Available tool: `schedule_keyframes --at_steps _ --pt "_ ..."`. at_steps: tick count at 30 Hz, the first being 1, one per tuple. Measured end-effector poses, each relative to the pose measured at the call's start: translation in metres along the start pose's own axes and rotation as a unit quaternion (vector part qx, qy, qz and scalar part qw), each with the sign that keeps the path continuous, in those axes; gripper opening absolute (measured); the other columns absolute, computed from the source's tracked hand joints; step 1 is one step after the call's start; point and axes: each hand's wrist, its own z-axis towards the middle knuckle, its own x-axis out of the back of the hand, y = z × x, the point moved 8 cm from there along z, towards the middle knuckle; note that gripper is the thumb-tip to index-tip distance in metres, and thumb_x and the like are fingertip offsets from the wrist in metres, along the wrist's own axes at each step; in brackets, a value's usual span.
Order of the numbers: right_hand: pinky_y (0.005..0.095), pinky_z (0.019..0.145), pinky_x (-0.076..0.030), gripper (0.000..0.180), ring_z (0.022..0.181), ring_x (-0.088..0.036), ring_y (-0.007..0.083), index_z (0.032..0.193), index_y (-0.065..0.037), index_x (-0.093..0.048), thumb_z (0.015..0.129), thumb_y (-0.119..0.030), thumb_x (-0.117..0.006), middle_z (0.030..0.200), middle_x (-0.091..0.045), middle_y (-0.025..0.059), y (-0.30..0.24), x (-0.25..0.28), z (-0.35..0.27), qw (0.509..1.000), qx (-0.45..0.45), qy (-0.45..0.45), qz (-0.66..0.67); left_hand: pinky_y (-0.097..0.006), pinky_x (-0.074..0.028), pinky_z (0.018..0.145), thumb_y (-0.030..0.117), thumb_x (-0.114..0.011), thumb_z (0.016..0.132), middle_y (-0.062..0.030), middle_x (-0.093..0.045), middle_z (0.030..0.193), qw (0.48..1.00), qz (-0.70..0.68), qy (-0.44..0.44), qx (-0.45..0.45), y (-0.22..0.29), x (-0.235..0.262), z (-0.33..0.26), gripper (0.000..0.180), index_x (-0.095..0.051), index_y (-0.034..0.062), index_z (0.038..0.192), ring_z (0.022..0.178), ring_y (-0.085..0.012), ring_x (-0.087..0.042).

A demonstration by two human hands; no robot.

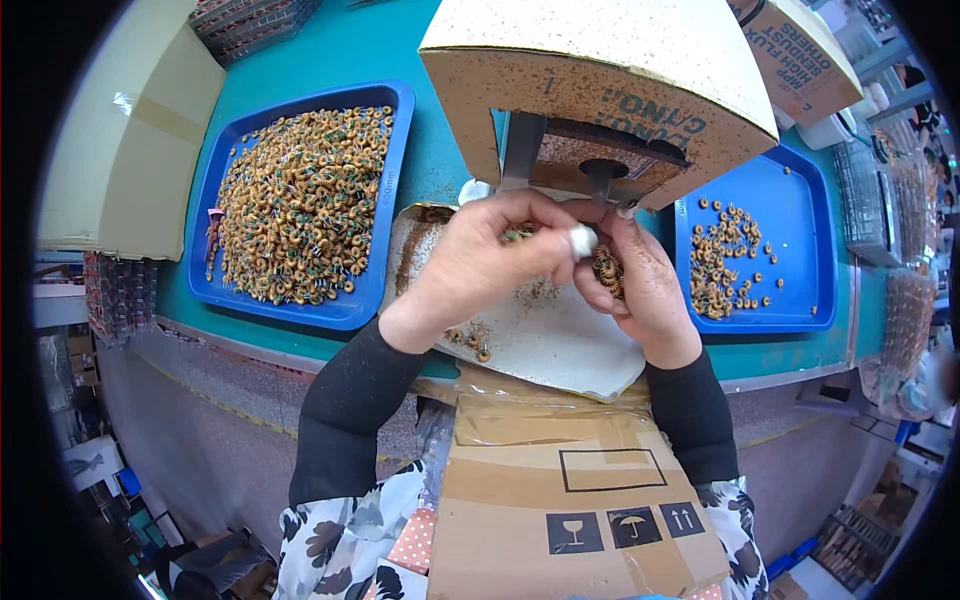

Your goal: The recorder is sorting small metal electronic components through a wooden fixture on a blue tray at a manufacturing station.

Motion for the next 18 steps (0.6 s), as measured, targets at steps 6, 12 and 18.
schedule_keyframes --at_steps 6,12,18 --pt "0.0170 0.043 -0.025 0.054 0.052 -0.035 0.0036 0.129 -0.004 -0.046 0.098 -0.047 -0.037 0.084 -0.055 0.0014 0.009 0.008 -0.001 0.989 -0.039 0.079 -0.120 -0.024 -0.046 0.060 0.014 -0.068 0.080 -0.0064 -0.066 0.084 0.893 0.428 0.017 -0.137 0.016 -0.019 -0.001 0.018 -0.066 -0.0007 0.091 0.064 -0.0072 -0.052" --pt "0.0172 0.044 -0.026 0.049 0.054 -0.035 0.0029 0.122 -0.003 -0.050 0.097 -0.045 -0.044 0.082 -0.054 -0.0002 0.015 0.015 -0.002 0.992 -0.076 0.089 -0.055 -0.023 -0.045 0.063 0.016 -0.070 0.077 -0.0013 -0.059 0.080 0.947 0.322 -0.003 -0.006 0.004 -0.012 0.002 0.019 -0.062 0.0002 0.084 0.068 -0.0057 -0.050" --pt "0.0162 0.044 -0.025 0.032 0.052 -0.035 0.0021 0.115 -0.002 -0.055 0.095 -0.027 -0.055 0.085 -0.061 0.0056 0.007 0.011 0.001 0.996 -0.031 0.082 -0.020 -0.021 -0.043 0.065 0.018 -0.072 0.078 0.0019 -0.052 0.077 0.981 0.163 0.101 -0.027 -0.002 0.020 -0.002 0.025 -0.059 -0.0002 0.089 0.072 -0.0054 -0.049"
